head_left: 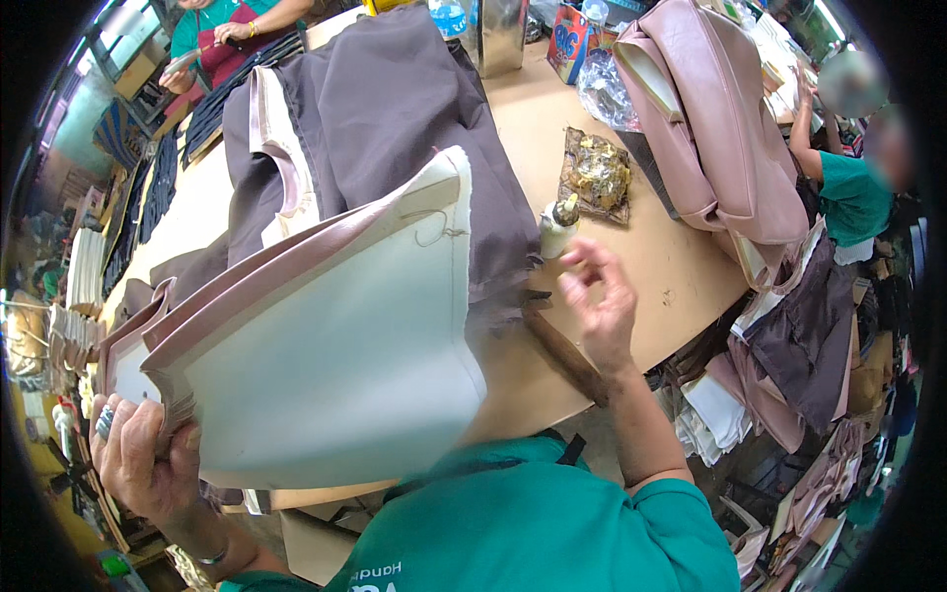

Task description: The person handles a large piece of dark fabric with a white backing, turning it over and aligning the edges. They then use a pair of scissors to carefully trim the seam allowance along the curved edge of the fabric piece.

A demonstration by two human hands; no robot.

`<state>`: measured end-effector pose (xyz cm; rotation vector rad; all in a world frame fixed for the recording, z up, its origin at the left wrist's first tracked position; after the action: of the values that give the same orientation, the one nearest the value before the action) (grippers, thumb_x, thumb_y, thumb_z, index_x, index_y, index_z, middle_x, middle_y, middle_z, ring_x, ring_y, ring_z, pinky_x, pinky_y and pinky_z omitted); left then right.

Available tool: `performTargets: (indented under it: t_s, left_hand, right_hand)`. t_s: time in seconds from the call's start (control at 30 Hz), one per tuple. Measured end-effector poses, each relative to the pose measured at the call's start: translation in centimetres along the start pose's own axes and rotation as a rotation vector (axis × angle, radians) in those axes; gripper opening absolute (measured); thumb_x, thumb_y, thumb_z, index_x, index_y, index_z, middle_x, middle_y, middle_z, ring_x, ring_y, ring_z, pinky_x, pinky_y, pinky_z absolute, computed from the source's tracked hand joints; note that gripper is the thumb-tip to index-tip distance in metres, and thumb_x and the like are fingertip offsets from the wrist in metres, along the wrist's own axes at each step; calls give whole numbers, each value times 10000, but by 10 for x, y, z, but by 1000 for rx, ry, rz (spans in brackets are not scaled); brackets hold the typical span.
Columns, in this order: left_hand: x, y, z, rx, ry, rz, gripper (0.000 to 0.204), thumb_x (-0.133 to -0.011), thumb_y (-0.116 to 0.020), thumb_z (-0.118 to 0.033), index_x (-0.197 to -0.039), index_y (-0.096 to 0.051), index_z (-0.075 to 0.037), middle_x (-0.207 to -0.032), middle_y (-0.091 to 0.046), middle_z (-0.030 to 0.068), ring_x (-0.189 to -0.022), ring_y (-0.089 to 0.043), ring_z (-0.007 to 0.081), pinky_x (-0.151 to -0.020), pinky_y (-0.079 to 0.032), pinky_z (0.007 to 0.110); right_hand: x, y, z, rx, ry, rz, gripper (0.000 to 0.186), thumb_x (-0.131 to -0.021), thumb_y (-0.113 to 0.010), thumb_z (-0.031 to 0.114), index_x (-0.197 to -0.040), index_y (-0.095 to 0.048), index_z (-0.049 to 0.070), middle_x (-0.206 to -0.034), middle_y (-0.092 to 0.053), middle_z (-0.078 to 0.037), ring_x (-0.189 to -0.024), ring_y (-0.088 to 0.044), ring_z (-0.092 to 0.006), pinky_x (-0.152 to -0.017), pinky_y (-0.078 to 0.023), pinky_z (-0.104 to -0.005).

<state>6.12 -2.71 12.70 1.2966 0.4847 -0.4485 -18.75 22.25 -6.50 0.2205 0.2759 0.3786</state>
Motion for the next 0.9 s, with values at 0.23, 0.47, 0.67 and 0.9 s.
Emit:
performTargets:
  t_s: [0.23, 0.47, 0.67, 0.9]
  left_hand:
    - [-16, -1, -13, 23, -99, -29, 345, -759, -646, -312, -755, -533, 13, -538, -433, 96, -454, -404, 240, -495, -337, 346]
    - [-33, 3, -36, -112, -66, -62, 374, -747, -655, -363, -791, -538, -10, -533, -455, 87, -475, -466, 241, -523, -398, 375]
    - [-109, -66, -41, 49, -162, -44, 502, -724, -607, -497, -956, -572, -53, -854, -610, 100, -769, -599, 297, -719, -451, 407]
    - [-78, -127, 33, 117, 233, 218, 486, -769, -609, -368, -1142, -501, -75, -1160, -520, 106, -1060, -495, 279, -890, -375, 373]
  right_hand:
    - [14, -43, 53, -626, 91, 514, 495, -752, -675, 207, -1167, -481, 18, -1238, -415, -166, -1192, -362, -255, -926, -362, -357]
    - [31, -14, 70, -675, -222, 562, 322, -813, -580, 63, -1118, -497, -1, -1049, -546, -77, -945, -528, -148, -814, -427, -293]
    - [17, 20, 53, -841, -145, 84, 287, -822, -545, 25, -1106, -520, -3, -980, -590, -58, -911, -534, -127, -783, -429, -268]
    - [13, -4, 7, -273, 51, -43, 274, -837, -524, 15, -1108, -536, -22, -996, -602, -38, -883, -531, -105, -765, -415, -235]
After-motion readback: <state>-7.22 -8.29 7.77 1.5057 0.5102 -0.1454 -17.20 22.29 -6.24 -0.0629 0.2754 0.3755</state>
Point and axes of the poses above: each hand's wrist, its own x-axis away from the middle knuckle, its own y-axis out of the back of the hand, z = x × y, the point moved 1 cm from there along -x, towards the middle knuckle
